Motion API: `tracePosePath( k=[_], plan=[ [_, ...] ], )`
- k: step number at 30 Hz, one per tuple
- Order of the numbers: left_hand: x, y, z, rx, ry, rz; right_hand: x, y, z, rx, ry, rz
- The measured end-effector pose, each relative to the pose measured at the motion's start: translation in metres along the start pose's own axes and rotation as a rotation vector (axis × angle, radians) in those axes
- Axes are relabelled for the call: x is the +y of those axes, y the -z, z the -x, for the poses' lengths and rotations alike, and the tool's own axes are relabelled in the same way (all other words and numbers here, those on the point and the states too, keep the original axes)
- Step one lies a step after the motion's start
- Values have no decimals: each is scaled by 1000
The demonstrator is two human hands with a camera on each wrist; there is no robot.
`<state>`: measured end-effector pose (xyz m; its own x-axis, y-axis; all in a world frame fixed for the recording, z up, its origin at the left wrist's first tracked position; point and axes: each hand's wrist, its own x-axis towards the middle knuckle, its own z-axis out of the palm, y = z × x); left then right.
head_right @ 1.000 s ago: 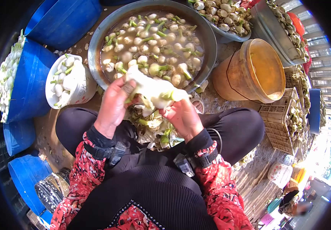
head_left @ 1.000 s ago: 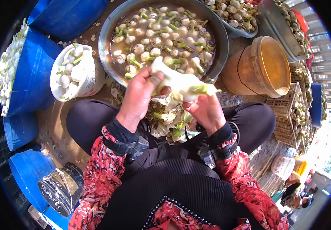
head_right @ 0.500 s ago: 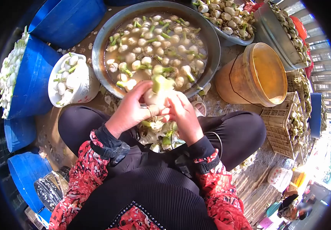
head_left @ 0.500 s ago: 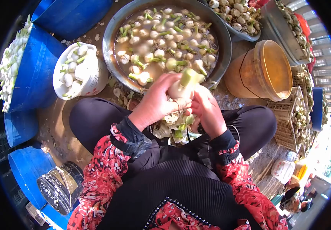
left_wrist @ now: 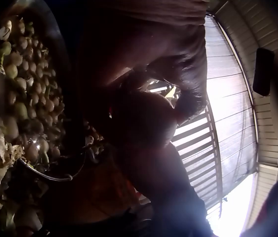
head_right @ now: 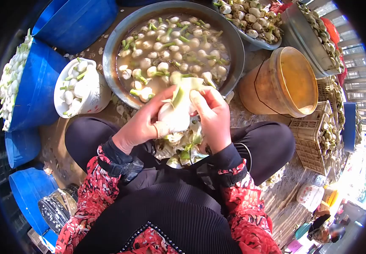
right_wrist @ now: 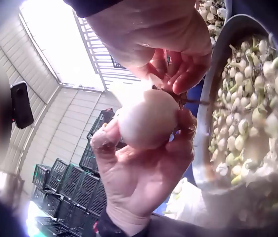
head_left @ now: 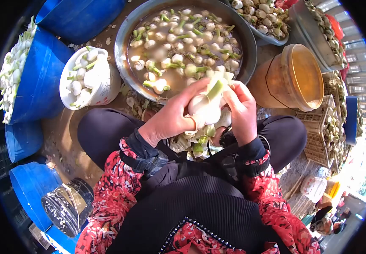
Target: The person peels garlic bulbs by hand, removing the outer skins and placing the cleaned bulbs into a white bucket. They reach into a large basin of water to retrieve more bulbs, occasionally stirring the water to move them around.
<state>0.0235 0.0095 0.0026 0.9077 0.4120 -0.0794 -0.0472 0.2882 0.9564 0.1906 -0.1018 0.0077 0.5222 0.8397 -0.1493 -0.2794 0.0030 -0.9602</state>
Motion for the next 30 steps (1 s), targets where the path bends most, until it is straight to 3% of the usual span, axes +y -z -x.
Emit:
tracePosePath(
  k=[1,3,4,7,9,12,15,17,19,21,23,26,27,30],
  plan=[
    [1,0,0,-4,2,1,3,0,-1,5,0,0],
    [2,1,-1,-47,-54,-213,12,3,-7,36,229,462],
    [3,3,2,-94,42,-412,13,4,-12,41,500,736],
    [2,-1,1,-80,7,-426,15,5,-16,30,600,908],
    [1,1,0,-62,-8,-429,5,0,-5,59,297,649],
    [-2,7,-2,-22,-38,-381,-15,-2,9,-102,92,192],
    [-14,12,-3,9,-171,-467,-31,-5,16,-280,217,516],
    [-11,15,-4,-94,113,-60,-34,-1,12,-330,305,604],
    [-3,3,-6,-28,23,74,-33,0,9,-385,394,690],
    [1,1,-10,173,79,255,-29,-1,7,-376,695,957],
    [-17,7,-12,238,39,130,-22,-5,14,-359,642,971],
    [-19,19,-13,383,-46,233,-22,-1,17,-250,594,799],
    [-7,17,-12,525,-47,322,-26,4,18,-199,597,742],
    [2,39,-4,625,-188,329,-24,16,23,-5,420,311]
  ],
)
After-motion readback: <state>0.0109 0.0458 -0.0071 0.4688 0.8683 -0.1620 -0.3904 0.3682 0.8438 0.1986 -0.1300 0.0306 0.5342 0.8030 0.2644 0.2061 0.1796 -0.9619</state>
